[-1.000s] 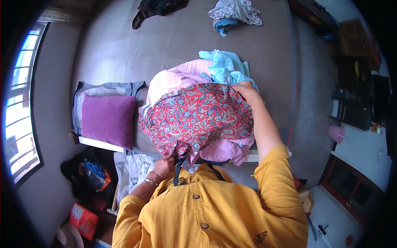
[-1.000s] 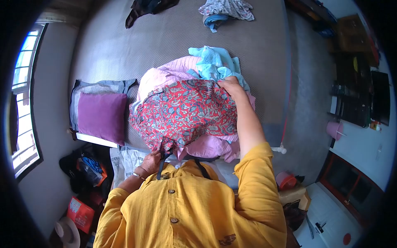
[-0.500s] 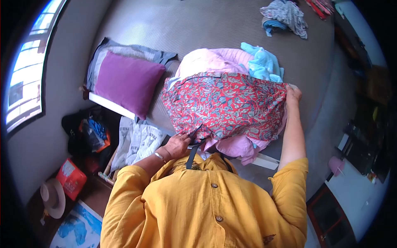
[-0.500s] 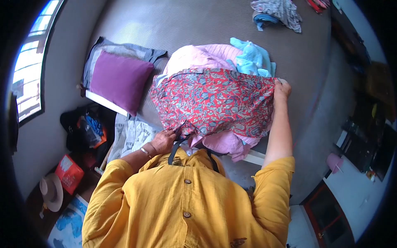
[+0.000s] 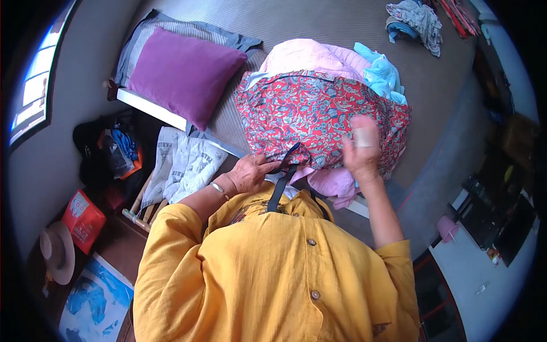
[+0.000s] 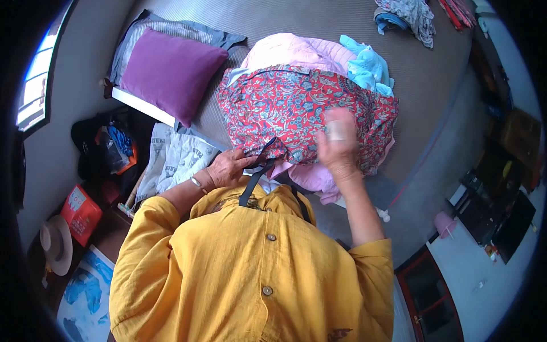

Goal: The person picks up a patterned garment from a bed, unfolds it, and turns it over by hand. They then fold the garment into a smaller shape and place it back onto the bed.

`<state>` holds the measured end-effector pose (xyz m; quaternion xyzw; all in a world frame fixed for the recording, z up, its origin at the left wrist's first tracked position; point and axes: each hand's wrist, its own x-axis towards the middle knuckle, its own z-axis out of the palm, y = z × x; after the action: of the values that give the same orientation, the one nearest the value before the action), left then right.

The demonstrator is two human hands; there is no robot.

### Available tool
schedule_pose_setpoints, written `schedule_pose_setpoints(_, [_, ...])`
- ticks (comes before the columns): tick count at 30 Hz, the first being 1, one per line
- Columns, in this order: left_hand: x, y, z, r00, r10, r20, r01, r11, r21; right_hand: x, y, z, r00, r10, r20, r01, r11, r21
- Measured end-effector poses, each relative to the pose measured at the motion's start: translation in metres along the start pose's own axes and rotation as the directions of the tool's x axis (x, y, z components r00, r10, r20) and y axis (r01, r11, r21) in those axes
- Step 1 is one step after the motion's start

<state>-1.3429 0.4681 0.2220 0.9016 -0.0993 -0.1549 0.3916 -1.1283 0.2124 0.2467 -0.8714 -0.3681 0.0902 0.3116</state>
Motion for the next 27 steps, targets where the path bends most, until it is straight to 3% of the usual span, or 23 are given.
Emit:
schedule_pose_setpoints(1, [-0.001,-0.002,0.000,1.000,0.026,-0.009,-0.026,1.000,-0.011,0.007,-0.023,0.001,0.989,-0.104,0.104,0.089,0.986,0.139])
schedule_pose_setpoints(3, [0.000,0.001,-0.007,0.998,0.051,-0.045,-0.053,0.998,-0.037,0.017,-0.080,0.005,0.905,-0.234,0.357,0.251,0.968,-0.004])
schedule_pose_setpoints(7, [-0.004,0.005,-0.017,0.983,0.074,-0.169,-0.098,0.985,-0.141,0.001,-0.122,0.059,0.826,-0.248,0.506,0.289,0.957,-0.003])
schedule_pose_setpoints(9, [-0.011,0.001,-0.013,0.976,0.063,-0.210,-0.103,0.978,-0.184,-0.013,-0.120,0.083,0.870,-0.262,0.417,0.314,0.947,-0.060])
schedule_pose_setpoints(10, [-0.012,0.005,-0.023,0.997,-0.066,-0.041,0.054,0.969,-0.240,-0.016,-0.117,0.090,0.891,-0.257,0.375,0.321,0.940,-0.118])
schedule_pose_setpoints(12, [-0.015,0.003,-0.021,0.987,-0.103,-0.120,0.064,0.954,-0.292,-0.014,-0.115,0.094,0.930,-0.309,0.201,0.342,0.926,-0.159])
schedule_pose_setpoints(14, [-0.018,0.002,-0.021,0.970,-0.132,-0.203,0.060,0.944,-0.325,-0.010,-0.113,0.085,0.941,-0.285,0.181,0.316,0.932,-0.178])
schedule_pose_setpoints(18, [-0.020,-0.003,-0.039,0.990,-0.095,-0.102,0.069,0.970,-0.233,-0.007,-0.118,0.067,0.947,-0.255,0.194,0.293,0.935,-0.200])
schedule_pose_setpoints(21, [-0.019,-0.015,-0.033,0.953,-0.032,-0.302,-0.086,0.926,-0.368,0.001,-0.122,0.056,0.947,-0.142,0.288,0.178,0.979,-0.102])
schedule_pose_setpoints(23, [-0.018,-0.024,-0.031,0.958,-0.222,-0.181,0.078,0.809,-0.582,0.013,-0.118,0.048,0.926,0.006,0.378,0.012,0.999,-0.047])
schedule_pose_setpoints(24, [-0.014,-0.027,-0.035,0.944,-0.324,-0.056,0.194,0.686,-0.701,0.022,-0.106,0.050,0.953,-0.027,0.303,0.005,0.997,0.073])
schedule_pose_setpoints(25, [-0.010,-0.032,-0.038,0.912,-0.403,0.081,0.307,0.536,-0.786,0.032,-0.095,0.051,0.958,0.041,0.283,-0.029,0.999,-0.046])
schedule_pose_setpoints(27, [0.005,-0.055,-0.012,0.859,-0.511,-0.002,0.208,0.352,-0.913,0.046,-0.080,0.052,0.962,0.166,0.218,-0.103,0.956,-0.274])
